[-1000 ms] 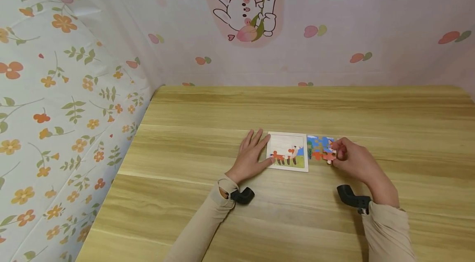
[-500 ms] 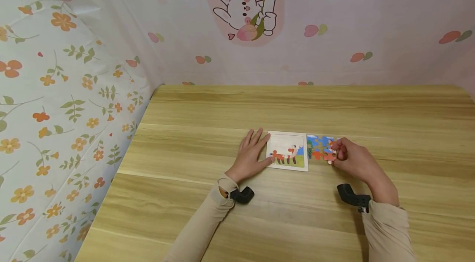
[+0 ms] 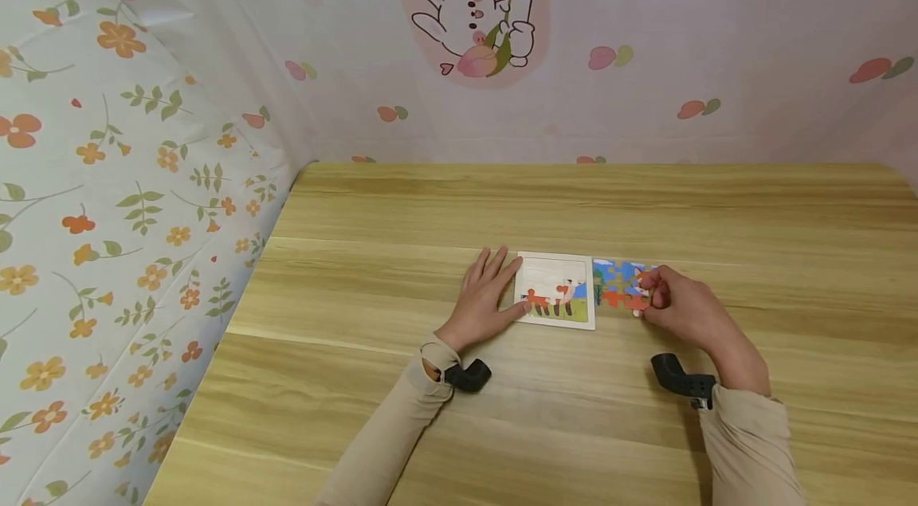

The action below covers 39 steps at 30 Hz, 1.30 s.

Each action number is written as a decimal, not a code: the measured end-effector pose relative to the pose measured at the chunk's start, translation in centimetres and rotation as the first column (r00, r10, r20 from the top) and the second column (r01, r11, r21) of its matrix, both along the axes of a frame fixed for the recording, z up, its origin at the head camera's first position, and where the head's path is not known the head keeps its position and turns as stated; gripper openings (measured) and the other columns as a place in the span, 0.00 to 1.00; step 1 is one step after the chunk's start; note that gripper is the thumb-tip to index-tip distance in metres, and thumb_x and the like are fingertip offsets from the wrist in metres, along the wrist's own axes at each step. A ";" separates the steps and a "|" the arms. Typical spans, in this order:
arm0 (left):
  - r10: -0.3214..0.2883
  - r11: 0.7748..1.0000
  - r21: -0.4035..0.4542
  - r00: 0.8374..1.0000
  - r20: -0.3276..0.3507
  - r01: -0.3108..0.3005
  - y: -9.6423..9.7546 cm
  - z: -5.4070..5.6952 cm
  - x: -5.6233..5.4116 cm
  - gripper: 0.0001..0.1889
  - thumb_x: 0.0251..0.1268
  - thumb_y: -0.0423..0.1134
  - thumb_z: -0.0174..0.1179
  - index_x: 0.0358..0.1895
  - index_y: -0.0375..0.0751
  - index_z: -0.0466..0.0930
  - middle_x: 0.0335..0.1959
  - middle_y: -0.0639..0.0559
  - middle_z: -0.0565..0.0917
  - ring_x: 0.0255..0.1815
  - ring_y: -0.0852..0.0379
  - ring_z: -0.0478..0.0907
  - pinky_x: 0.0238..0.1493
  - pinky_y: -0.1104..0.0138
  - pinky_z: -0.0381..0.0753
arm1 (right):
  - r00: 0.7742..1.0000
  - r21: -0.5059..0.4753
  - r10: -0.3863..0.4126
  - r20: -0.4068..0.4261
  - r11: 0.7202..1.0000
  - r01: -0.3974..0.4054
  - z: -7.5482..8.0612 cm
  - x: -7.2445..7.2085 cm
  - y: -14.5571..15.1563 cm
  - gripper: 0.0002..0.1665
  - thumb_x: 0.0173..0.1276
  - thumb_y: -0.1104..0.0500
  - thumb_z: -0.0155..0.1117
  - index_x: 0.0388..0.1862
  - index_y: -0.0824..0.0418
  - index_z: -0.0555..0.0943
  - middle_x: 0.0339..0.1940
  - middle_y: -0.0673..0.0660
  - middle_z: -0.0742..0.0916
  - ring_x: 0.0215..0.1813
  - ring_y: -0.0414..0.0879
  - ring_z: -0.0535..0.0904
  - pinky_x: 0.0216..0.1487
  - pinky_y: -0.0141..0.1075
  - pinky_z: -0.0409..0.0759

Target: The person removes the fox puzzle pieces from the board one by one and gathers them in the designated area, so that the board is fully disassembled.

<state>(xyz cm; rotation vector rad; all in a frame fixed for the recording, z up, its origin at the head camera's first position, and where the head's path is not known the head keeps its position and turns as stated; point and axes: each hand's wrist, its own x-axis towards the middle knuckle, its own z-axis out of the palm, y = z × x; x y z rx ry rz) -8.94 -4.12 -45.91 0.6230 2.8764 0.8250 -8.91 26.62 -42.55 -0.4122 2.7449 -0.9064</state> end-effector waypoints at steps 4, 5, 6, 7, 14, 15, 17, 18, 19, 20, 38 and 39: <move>-0.005 1.000 -0.002 1.000 -0.007 0.005 -0.1 0.0 0.0 0.36 0.64 0.54 0.55 0.72 0.45 0.56 0.74 0.45 0.49 0.74 0.46 0.36 0.69 0.53 0.39 | 1.000 -0.008 0.001 -0.016 1.000 -0.001 0.0 0.0 0.0 0.18 0.52 0.69 0.68 0.40 0.70 0.72 0.26 0.51 0.74 0.26 0.36 0.66 0.26 0.30 0.64; -0.005 1.000 -0.001 1.000 -0.008 0.005 -0.1 0.0 0.0 0.36 0.64 0.54 0.55 0.72 0.45 0.56 0.74 0.45 0.49 0.74 0.46 0.36 0.69 0.53 0.39 | 1.000 -0.006 0.000 -0.019 1.000 0.000 0.0 -0.1 0.0 0.18 0.51 0.69 0.68 0.40 0.70 0.72 0.26 0.51 0.74 0.26 0.36 0.66 0.26 0.30 0.64; -0.006 1.000 -0.001 1.000 -0.008 0.006 -0.1 0.0 0.0 0.36 0.64 0.54 0.55 0.72 0.45 0.56 0.74 0.45 0.49 0.74 0.46 0.36 0.69 0.53 0.39 | 1.000 -0.005 0.000 -0.020 1.000 0.000 0.0 -0.1 0.0 0.18 0.51 0.69 0.68 0.40 0.70 0.72 0.26 0.51 0.74 0.26 0.35 0.66 0.26 0.30 0.64; -0.005 1.000 -0.003 1.000 -0.012 0.005 -0.1 0.0 0.0 0.36 0.64 0.54 0.55 0.72 0.45 0.57 0.74 0.45 0.49 0.74 0.46 0.36 0.69 0.54 0.39 | 1.000 -0.009 0.002 -0.017 1.000 -0.002 0.0 -0.1 0.0 0.18 0.51 0.69 0.68 0.40 0.70 0.72 0.26 0.51 0.74 0.26 0.36 0.66 0.26 0.30 0.64; 0.000 1.000 0.004 1.000 0.000 0.000 -0.1 0.0 0.1 0.36 0.63 0.54 0.55 0.72 0.45 0.57 0.74 0.45 0.49 0.74 0.47 0.36 0.69 0.53 0.39 | 1.000 -0.002 0.003 -0.004 1.000 -0.003 -0.1 -0.2 0.0 0.19 0.51 0.69 0.67 0.41 0.71 0.72 0.26 0.51 0.75 0.26 0.36 0.67 0.26 0.30 0.64; 0.000 1.000 0.003 1.000 0.000 0.000 -0.1 0.0 0.0 0.36 0.63 0.54 0.55 0.72 0.45 0.57 0.74 0.45 0.49 0.74 0.47 0.36 0.69 0.53 0.39 | 1.000 -0.003 0.002 -0.002 1.000 -0.002 -0.1 -0.2 0.0 0.19 0.51 0.69 0.67 0.41 0.71 0.72 0.26 0.51 0.75 0.26 0.36 0.67 0.26 0.30 0.64; -0.002 1.000 0.001 1.000 0.001 0.002 -0.1 0.0 0.0 0.36 0.63 0.54 0.55 0.72 0.45 0.57 0.74 0.45 0.48 0.74 0.47 0.36 0.69 0.53 0.39 | 1.000 -0.006 0.003 0.006 1.000 -0.003 -0.2 -0.2 0.0 0.19 0.52 0.69 0.67 0.41 0.71 0.72 0.26 0.51 0.75 0.26 0.36 0.67 0.26 0.30 0.64; -0.003 1.000 -0.002 1.000 -0.002 0.003 -0.1 0.0 0.0 0.36 0.63 0.54 0.55 0.72 0.45 0.57 0.74 0.45 0.48 0.74 0.47 0.36 0.69 0.53 0.40 | 1.000 -0.007 0.003 0.008 1.000 -0.003 -0.2 -0.2 0.0 0.19 0.52 0.69 0.67 0.41 0.71 0.72 0.26 0.51 0.75 0.26 0.36 0.67 0.26 0.30 0.64; -0.003 1.000 -0.004 1.000 -0.004 0.003 -0.1 0.0 0.0 0.36 0.63 0.54 0.55 0.72 0.45 0.57 0.74 0.45 0.48 0.74 0.47 0.36 0.69 0.53 0.40 | 1.000 -0.011 0.003 0.010 1.000 -0.003 -0.2 -0.2 0.0 0.18 0.52 0.69 0.67 0.41 0.71 0.72 0.26 0.51 0.75 0.26 0.36 0.67 0.26 0.30 0.64; -0.003 1.000 -0.001 1.000 -0.004 0.003 -0.1 0.0 0.1 0.36 0.63 0.54 0.55 0.72 0.45 0.57 0.74 0.45 0.48 0.74 0.47 0.36 0.69 0.53 0.40 | 1.000 -0.011 0.005 0.012 1.000 -0.005 -0.2 -0.2 0.0 0.18 0.52 0.69 0.66 0.41 0.71 0.72 0.26 0.51 0.74 0.26 0.36 0.67 0.26 0.30 0.64; 0.001 1.000 -0.004 1.000 -0.015 -0.001 -0.1 -0.2 0.0 0.36 0.63 0.54 0.55 0.72 0.46 0.57 0.74 0.45 0.49 0.74 0.47 0.37 0.69 0.54 0.40 | 1.000 0.021 -0.014 -0.006 1.000 0.014 0.0 -0.2 0.0 0.13 0.60 0.67 0.60 0.43 0.71 0.74 0.29 0.52 0.76 0.26 0.36 0.66 0.24 0.30 0.63; 0.001 1.000 -0.004 1.000 -0.014 -0.001 -0.1 -0.1 0.0 0.36 0.63 0.54 0.55 0.72 0.46 0.57 0.74 0.45 0.49 0.74 0.47 0.37 0.69 0.54 0.40 | 1.000 0.023 -0.017 -0.004 1.000 0.017 0.0 -0.2 0.0 0.13 0.60 0.66 0.60 0.43 0.71 0.74 0.28 0.52 0.76 0.26 0.36 0.66 0.24 0.30 0.63</move>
